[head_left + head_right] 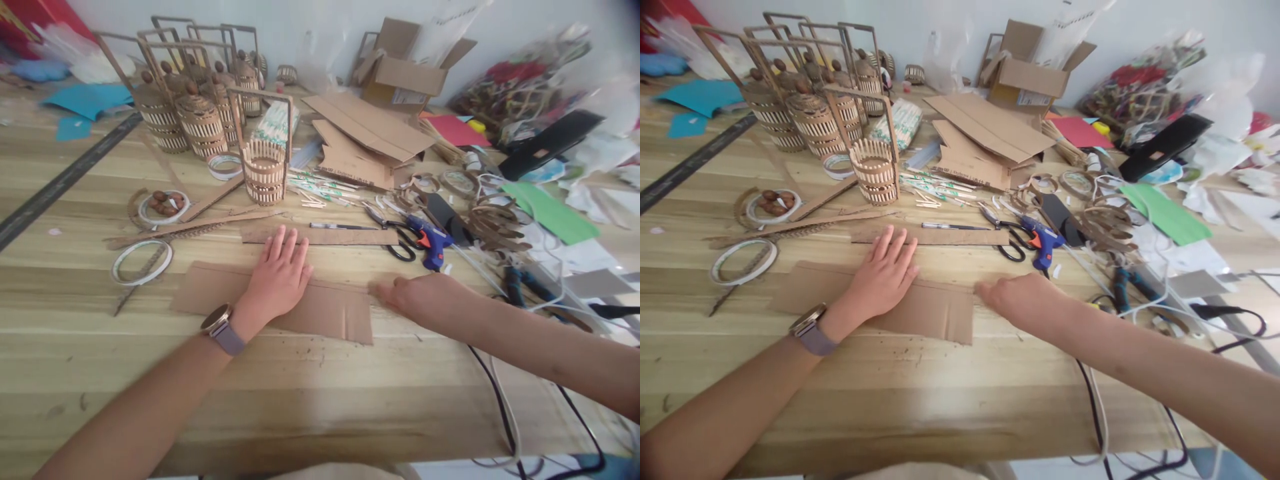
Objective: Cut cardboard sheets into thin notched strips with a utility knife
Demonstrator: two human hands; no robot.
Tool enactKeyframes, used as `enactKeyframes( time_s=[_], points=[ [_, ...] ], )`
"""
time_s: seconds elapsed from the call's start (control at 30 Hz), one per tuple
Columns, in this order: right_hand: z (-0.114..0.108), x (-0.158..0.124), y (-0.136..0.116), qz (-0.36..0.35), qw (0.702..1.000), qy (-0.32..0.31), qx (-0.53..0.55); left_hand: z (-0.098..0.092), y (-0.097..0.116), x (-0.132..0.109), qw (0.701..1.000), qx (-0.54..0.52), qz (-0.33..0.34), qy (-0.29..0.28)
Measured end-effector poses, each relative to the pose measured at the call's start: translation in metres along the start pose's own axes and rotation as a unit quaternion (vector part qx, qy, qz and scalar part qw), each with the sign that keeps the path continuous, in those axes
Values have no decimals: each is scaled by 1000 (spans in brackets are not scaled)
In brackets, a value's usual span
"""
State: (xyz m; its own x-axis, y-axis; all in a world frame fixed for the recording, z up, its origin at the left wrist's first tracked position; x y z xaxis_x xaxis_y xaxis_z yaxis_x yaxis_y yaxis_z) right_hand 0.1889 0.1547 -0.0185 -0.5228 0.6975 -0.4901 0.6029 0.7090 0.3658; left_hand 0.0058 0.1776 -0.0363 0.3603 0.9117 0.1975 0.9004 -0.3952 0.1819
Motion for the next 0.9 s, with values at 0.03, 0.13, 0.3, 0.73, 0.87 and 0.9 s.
enactKeyframes(
  time_s=[0.03,0.13,0.3,0.73,0.87,0.9],
  points=[
    [5,-3,6,8,1000,-2,1,0,0,0,1000,-2,-1,1],
    [13,-11,26,44,999,-14,26,1,0,1,1000,-12,-5,-2],
    [-21,3,11,37,994,-7,98,1,-5,3,997,-79,-12,-5],
    [-77,91,-72,-46,992,-3,120,-22,-50,-3,882,-423,-153,142],
    [-82,92,-77,-54,993,-9,102,-22,-50,-3,883,-418,-148,151],
    [-84,91,-78,-56,994,-10,96,-22,-51,-3,886,-414,-146,151]
  ],
)
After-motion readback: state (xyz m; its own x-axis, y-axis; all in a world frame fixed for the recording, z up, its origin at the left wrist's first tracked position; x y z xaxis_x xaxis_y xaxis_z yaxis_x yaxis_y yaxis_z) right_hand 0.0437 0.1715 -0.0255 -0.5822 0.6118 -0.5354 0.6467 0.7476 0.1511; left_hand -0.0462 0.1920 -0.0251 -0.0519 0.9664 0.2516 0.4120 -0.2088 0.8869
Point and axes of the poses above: each hand's wrist, its own x-axis towards the middle knuckle, its own z-axis out of the palm, y = z × x, the point moved 9 cm from there along x, towards the middle knuckle, and after that the axes turned 3 degrees about -x, right-handed, at the moved point
